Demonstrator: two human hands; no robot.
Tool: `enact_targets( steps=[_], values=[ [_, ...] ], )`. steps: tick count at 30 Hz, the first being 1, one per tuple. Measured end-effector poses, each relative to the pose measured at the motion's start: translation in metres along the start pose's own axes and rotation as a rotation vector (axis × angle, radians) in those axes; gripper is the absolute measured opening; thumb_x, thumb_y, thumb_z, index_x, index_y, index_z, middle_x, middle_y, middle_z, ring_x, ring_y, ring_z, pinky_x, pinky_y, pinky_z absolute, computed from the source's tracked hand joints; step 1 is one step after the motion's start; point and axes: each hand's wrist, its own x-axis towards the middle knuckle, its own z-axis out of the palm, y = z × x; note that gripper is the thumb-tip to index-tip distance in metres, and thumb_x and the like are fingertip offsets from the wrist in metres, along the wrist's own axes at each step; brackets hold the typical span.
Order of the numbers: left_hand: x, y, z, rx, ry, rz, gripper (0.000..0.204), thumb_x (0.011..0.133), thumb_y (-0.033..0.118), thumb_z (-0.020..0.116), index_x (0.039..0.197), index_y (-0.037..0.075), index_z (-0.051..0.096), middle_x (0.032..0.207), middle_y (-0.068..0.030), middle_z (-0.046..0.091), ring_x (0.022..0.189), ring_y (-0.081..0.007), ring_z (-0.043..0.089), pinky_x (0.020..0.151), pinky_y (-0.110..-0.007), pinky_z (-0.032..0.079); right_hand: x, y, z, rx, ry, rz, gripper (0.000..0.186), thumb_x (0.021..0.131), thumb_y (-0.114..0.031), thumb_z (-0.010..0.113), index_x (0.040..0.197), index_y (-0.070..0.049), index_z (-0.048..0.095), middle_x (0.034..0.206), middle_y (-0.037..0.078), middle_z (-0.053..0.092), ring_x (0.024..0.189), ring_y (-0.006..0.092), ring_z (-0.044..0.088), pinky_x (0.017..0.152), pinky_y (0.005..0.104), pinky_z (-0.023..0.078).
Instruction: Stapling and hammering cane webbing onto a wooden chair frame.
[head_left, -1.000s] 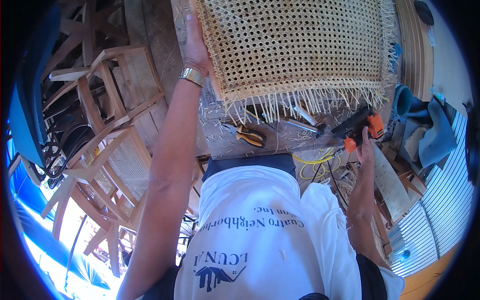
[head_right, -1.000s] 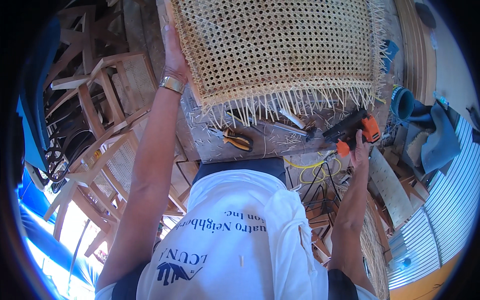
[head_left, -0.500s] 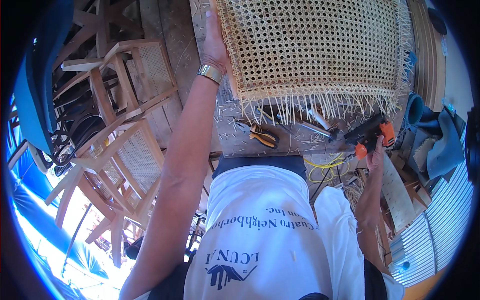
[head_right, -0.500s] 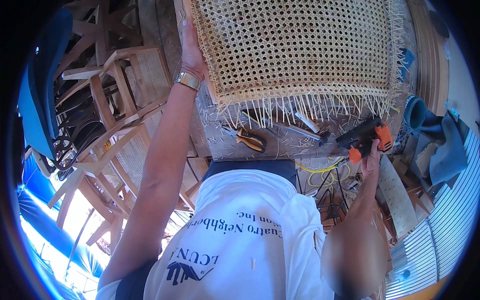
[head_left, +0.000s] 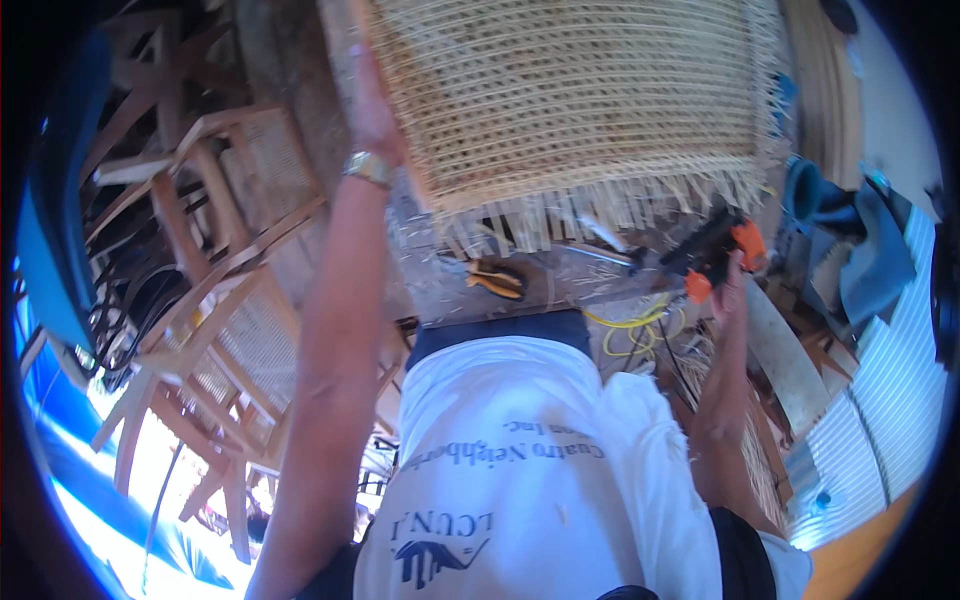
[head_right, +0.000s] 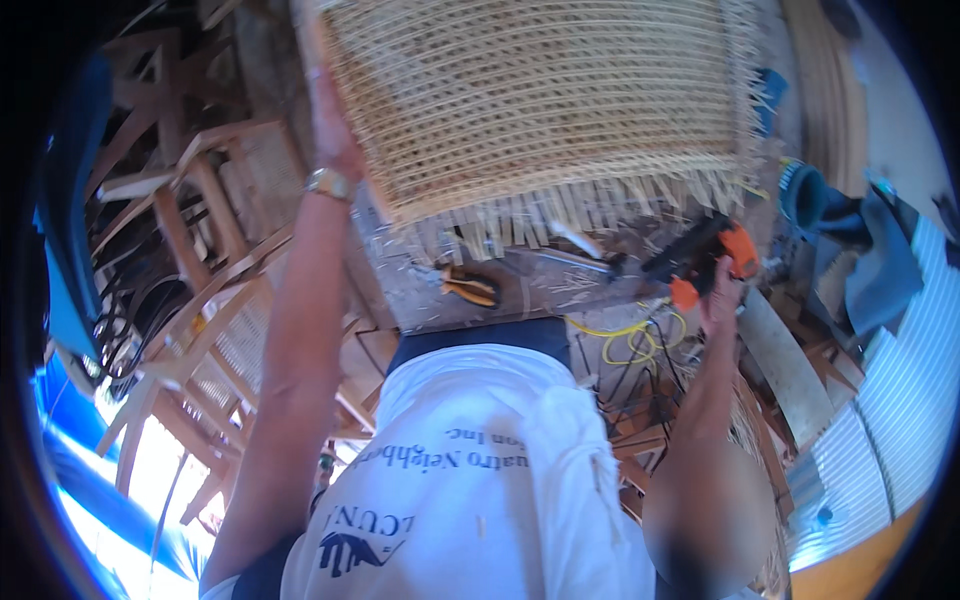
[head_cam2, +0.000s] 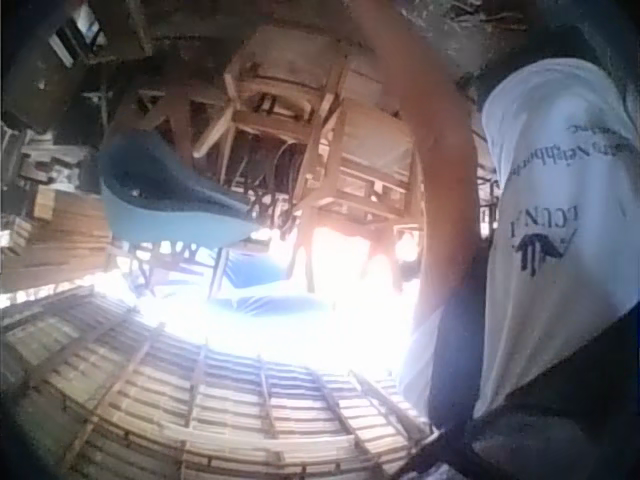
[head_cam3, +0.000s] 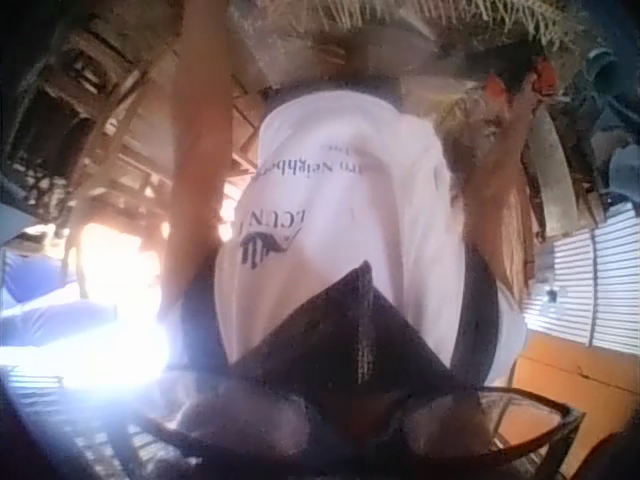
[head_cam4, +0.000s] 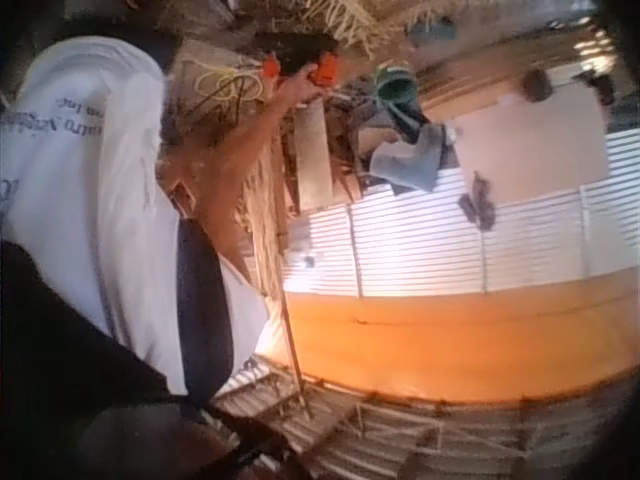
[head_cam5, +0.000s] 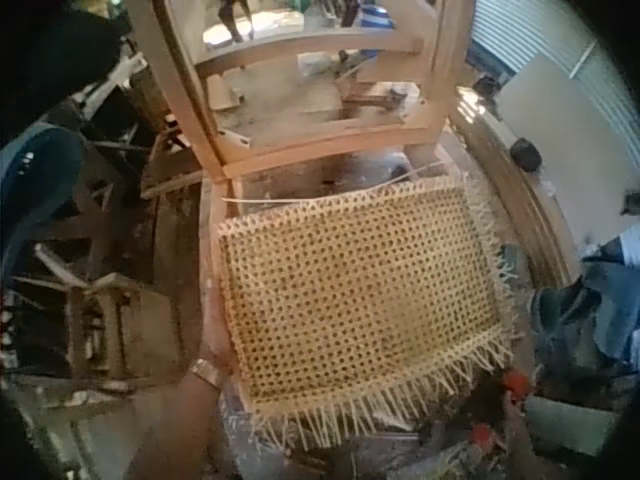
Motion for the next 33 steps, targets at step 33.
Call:
enact_targets(
  steps=[33],
  values=[
    [-0.012,0.022,0.026,0.235,0.078,0.065,0.078,0.100,0.060,0.034,0.156,0.006,0.022,0.158,-0.0112,0.031,0.143,-0.0229,0.034,0.116,-0.037,0.028,-0.011,-0.003,0.011,0.161,0.084,0.028,0.051,0.092,-0.043,0.069,0.129,-0.014,0.050,0.110,0.001,0.060,0.093,0.0154,0.063,0.080,0.0334,0.056]
  ],
)
